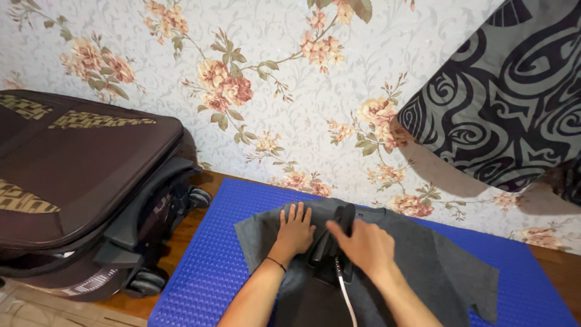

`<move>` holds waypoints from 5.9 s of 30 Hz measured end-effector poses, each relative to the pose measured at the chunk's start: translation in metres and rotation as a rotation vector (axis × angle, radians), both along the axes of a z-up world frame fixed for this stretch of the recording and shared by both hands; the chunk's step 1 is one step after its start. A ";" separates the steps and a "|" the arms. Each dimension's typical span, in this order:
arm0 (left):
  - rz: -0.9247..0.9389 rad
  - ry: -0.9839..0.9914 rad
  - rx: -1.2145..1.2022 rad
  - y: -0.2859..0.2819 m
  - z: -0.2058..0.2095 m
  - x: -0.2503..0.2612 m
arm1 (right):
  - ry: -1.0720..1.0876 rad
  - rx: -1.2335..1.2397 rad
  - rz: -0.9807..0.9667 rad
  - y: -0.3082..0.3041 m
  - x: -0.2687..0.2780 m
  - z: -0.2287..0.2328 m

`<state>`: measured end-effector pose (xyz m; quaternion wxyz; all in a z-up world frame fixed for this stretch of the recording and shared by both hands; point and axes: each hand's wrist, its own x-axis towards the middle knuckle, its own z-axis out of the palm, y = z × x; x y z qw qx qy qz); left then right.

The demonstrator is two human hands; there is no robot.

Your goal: The person irons a gray t-shirt laid flat on a blue mat. They use a black iron to smooth the fabric, moving it across the chest, sleeves, and body of the shirt while holding it in place with their other hand.

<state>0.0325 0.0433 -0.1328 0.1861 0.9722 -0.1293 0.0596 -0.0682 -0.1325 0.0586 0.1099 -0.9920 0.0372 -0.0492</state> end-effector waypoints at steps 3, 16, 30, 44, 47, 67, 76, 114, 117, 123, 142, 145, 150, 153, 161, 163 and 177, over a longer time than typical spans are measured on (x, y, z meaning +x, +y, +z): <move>-0.006 0.010 -0.020 0.001 0.001 0.001 | 0.050 -0.098 0.044 0.011 0.007 0.002; 0.010 -0.050 -0.039 0.001 -0.002 0.000 | 0.300 -0.329 -0.007 -0.080 0.041 -0.026; 0.083 -0.211 -0.007 -0.005 0.006 -0.010 | -0.010 -0.265 -0.038 -0.109 0.025 -0.028; 0.067 -0.150 0.044 -0.004 0.014 -0.009 | 0.103 -0.217 -0.080 -0.124 0.027 -0.016; 0.067 -0.147 0.047 -0.003 0.014 -0.008 | 0.196 -0.160 -0.093 -0.128 0.031 -0.009; 0.062 -0.145 0.019 -0.004 0.008 -0.002 | 0.146 -0.224 -0.072 -0.135 0.029 -0.016; 0.046 -0.148 -0.003 0.000 0.012 -0.006 | 0.179 -0.165 -0.139 -0.126 0.027 -0.011; 0.043 -0.128 0.038 -0.002 0.022 -0.008 | 0.131 -0.177 -0.110 -0.137 0.032 -0.016; 0.040 -0.083 0.049 -0.004 0.022 -0.009 | 0.113 -0.162 -0.103 -0.140 0.027 -0.018; 0.042 -0.050 0.068 -0.004 0.030 -0.006 | 0.101 -0.135 -0.169 -0.138 0.030 -0.015; 0.037 -0.118 0.033 -0.002 0.016 0.001 | 0.070 -0.243 -0.195 -0.154 0.044 -0.031; 0.060 -0.128 0.079 -0.005 0.023 -0.003 | 0.078 -0.227 -0.211 -0.153 0.040 -0.029; 0.010 -0.071 0.028 -0.018 0.043 -0.020 | 0.081 -0.214 -0.232 -0.151 0.039 -0.028; 0.003 0.026 0.104 -0.026 0.049 -0.024 | 0.060 -0.208 -0.221 -0.151 0.039 -0.028; -0.025 -0.092 0.142 -0.021 0.026 -0.010 | 0.000 -0.231 -0.157 -0.134 0.011 -0.021; -0.022 -0.120 0.163 -0.019 0.024 -0.010 | 0.050 -0.238 -0.154 -0.128 0.009 -0.027; 0.200 0.280 0.198 -0.030 0.080 -0.047 | 0.114 -0.203 -0.144 -0.162 0.015 -0.022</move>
